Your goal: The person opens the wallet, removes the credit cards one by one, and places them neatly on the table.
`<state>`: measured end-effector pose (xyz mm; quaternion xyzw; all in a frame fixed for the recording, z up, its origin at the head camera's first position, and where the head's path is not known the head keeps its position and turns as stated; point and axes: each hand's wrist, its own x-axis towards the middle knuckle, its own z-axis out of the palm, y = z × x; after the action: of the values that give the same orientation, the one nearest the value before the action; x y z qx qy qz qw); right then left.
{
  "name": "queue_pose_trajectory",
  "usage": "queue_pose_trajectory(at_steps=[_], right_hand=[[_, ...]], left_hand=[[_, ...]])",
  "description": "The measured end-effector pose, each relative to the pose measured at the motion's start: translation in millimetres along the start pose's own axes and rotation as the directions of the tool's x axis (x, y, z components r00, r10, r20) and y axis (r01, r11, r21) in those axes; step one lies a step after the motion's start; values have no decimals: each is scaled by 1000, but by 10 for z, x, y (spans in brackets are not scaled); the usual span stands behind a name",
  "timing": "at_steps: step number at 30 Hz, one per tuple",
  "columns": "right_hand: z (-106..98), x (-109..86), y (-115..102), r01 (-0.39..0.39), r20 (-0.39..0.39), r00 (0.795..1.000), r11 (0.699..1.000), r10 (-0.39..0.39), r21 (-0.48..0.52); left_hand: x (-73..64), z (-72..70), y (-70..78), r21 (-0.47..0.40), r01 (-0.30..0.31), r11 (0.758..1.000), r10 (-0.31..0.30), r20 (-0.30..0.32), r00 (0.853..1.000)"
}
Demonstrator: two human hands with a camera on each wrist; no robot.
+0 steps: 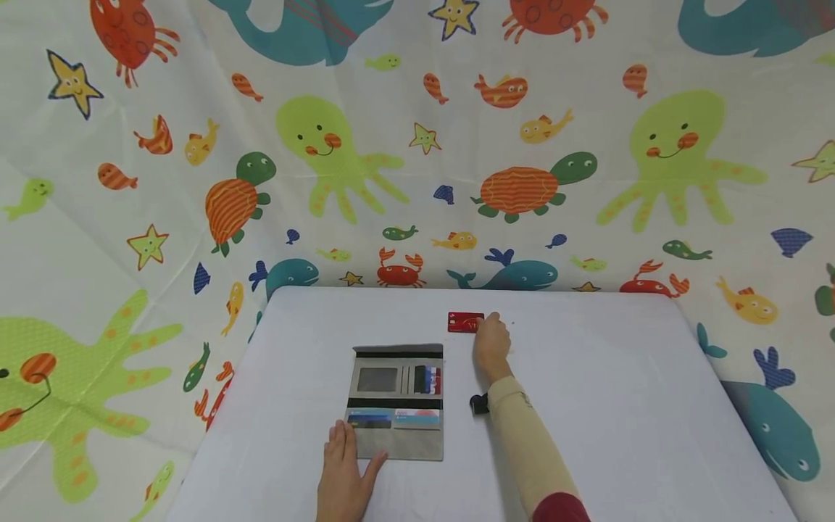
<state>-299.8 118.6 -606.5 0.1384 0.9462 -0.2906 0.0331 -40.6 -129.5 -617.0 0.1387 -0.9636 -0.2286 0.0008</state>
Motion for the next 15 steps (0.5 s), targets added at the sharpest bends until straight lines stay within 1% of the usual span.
queue_pose_trajectory(at_steps=[6, 10, 12, 15], right_hand=[[-30, 2, -31, -23, 9, 1000, 1000, 23, 5], [-25, 9, -6, -18, 8, 1000, 1000, 18, 22], [-20, 0, 18, -9, 6, 1000, 999, 9, 52], [-19, -38, 50, 23, -13, 1000, 992, -22, 124]], left_hand=[[8, -8, 10, -1, 1, 1000, -1, 2, 1000], [3, -5, 3, -4, 3, 1000, -3, 6, 1000], [2, -2, -6, -4, 2, 1000, -2, 9, 1000], [3, -7, -20, -3, -5, 1000, 5, 5, 1000]])
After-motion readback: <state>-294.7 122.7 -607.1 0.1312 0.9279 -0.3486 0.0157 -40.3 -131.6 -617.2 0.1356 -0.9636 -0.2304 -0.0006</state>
